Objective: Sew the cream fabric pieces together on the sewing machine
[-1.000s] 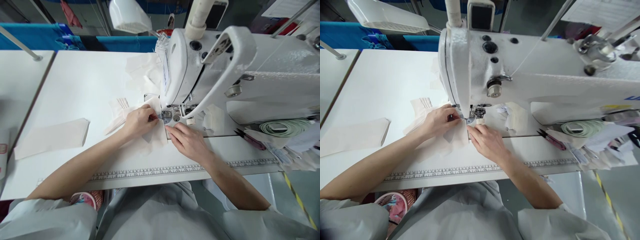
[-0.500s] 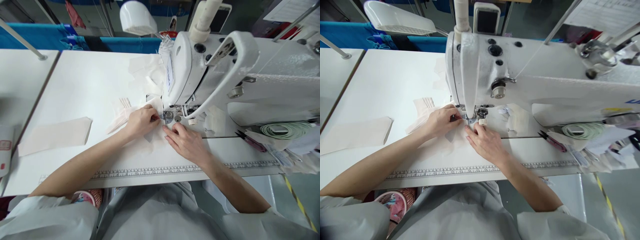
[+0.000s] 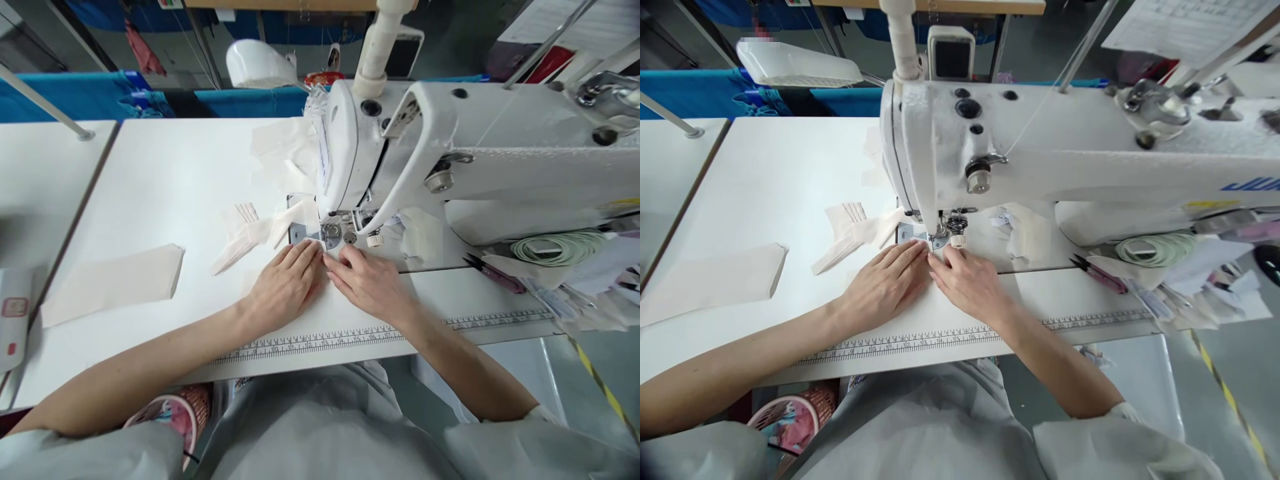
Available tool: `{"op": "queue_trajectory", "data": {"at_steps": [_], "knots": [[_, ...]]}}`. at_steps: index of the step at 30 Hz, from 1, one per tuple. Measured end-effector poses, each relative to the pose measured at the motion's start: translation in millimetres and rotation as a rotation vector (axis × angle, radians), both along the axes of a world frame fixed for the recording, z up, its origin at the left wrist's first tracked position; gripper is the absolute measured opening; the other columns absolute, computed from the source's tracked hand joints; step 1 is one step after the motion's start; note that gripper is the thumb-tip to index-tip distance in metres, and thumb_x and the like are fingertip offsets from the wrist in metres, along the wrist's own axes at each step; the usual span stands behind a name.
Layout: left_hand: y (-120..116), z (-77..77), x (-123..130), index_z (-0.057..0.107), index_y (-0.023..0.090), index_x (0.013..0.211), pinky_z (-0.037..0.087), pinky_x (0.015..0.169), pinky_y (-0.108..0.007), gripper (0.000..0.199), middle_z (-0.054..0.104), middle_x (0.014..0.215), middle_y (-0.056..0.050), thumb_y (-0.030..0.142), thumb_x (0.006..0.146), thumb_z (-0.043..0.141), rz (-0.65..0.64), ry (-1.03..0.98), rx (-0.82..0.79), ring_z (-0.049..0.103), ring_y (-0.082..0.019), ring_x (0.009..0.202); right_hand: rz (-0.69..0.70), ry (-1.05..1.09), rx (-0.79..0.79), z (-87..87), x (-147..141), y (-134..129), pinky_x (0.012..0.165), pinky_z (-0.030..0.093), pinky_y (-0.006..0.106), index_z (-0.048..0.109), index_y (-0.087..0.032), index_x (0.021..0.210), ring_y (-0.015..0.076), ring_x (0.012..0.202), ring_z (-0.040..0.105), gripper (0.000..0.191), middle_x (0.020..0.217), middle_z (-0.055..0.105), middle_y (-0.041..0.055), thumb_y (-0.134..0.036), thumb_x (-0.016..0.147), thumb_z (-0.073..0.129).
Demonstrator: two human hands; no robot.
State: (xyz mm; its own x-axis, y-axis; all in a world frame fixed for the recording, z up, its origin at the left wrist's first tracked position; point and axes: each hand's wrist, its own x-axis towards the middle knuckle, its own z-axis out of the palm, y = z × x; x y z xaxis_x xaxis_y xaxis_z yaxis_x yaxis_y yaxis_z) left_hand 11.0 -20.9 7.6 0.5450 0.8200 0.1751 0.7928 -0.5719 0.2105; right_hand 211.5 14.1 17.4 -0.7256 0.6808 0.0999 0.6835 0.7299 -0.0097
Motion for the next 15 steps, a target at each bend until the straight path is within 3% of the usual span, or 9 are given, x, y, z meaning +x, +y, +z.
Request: {"op": "queue_trajectory", "data": {"at_steps": [9,15], "knots": [[6.0,-9.5,-1.7,0.057,-0.003,0.129,0.048,0.109,-0.047,0.048,0.056,0.138,-0.025,0.031,0.101,0.039,-0.027,0.062,0.190,0.050,-0.035,0.133,-0.033,-0.008,0.082,-1.8,-1.8,0.2,0.056,0.036,0.027,0.063,-0.022,0.129,0.0122,0.074,0.058,0.037,0.097,0.066,0.0045,-0.031,0.104,0.037],[12.6,-13.1,-2.4,0.056,-0.002,0.130,0.046,0.110,-0.048,0.047,0.055,0.139,-0.025,0.031,0.100,0.043,-0.010,0.037,0.197,0.050,-0.035,0.133,-0.078,-0.056,0.074,-2.3,-4.5,4.8,0.056,0.032,0.028,0.061,-0.024,0.132,0.0114,0.069,0.056,0.040,0.097,0.066,0.0051,-0.033,0.104,0.034]]}}
